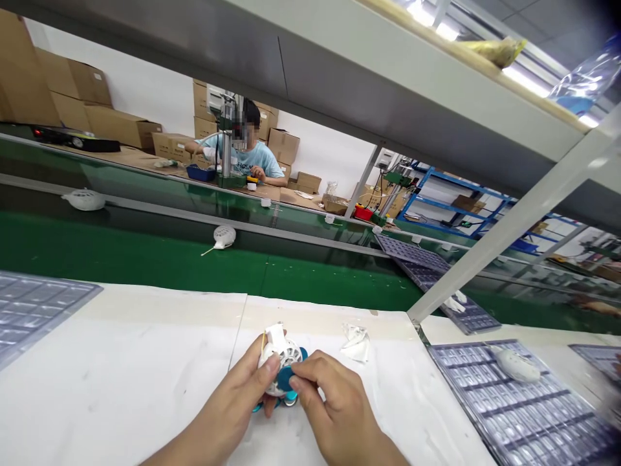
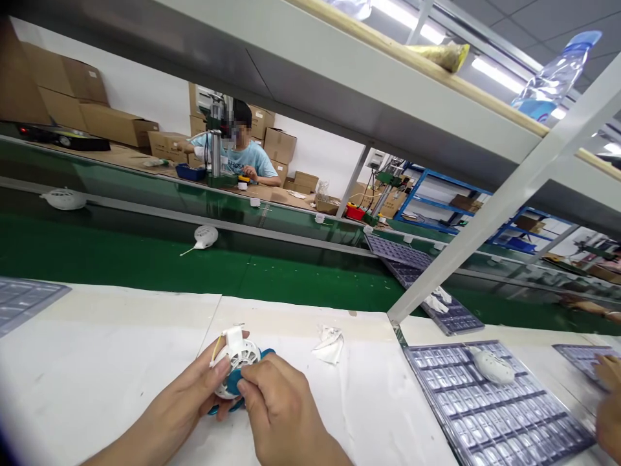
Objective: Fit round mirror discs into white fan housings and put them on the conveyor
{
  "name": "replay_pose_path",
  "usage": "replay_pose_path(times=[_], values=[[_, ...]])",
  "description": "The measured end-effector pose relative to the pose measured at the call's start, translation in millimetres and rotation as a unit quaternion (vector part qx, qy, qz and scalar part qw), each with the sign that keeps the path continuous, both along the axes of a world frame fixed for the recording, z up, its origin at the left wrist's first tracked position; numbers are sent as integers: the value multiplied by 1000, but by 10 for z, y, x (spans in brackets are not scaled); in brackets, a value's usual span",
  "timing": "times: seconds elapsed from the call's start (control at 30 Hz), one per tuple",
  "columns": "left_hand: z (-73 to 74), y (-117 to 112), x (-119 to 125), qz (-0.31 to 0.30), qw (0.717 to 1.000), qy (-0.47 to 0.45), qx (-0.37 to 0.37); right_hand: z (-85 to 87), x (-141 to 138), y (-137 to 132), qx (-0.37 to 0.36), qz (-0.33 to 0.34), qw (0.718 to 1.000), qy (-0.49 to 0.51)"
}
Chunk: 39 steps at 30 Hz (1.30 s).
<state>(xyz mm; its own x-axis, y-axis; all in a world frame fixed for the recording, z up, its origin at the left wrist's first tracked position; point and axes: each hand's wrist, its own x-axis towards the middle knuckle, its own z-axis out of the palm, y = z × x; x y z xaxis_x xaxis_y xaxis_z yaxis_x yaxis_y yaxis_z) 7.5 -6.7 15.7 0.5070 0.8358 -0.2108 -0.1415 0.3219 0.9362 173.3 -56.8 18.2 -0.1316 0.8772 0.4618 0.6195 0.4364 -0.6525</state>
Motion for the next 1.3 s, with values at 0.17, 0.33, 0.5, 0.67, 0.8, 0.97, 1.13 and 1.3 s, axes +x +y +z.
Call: replay_pose_path(times=[0.17, 0.33, 0.5, 0.67, 0.8, 0.97, 1.13, 1.3], values=[[30, -12, 4, -17, 1000, 15, 19, 35, 25, 3, -8, -8, 1000, -14], [-10, 36, -26, -71, 995, 14, 75, -8, 16, 9, -49, -58, 997, 6], [-24, 59, -44, -98, 992, -40, 75, -93, -41, 55, -171, -97, 958, 211], [-42, -3, -50, -79, 996, -34, 39, -79, -181, 64, -235, 80, 882, 401], [-61, -43, -42, -89, 994, -53, 40, -131, -251, 44, -268, 120, 825, 483], [6, -148, -8, -51, 994, -71, -62, -198, -344, 17, -259, 96, 828, 489], [9, -177, 16, -17, 993, -86, -76, -169, -422, 3, -234, 77, 840, 484], [34, -108, 82, -6, 980, -166, -105, -139, -374, 35, -247, 127, 842, 462]])
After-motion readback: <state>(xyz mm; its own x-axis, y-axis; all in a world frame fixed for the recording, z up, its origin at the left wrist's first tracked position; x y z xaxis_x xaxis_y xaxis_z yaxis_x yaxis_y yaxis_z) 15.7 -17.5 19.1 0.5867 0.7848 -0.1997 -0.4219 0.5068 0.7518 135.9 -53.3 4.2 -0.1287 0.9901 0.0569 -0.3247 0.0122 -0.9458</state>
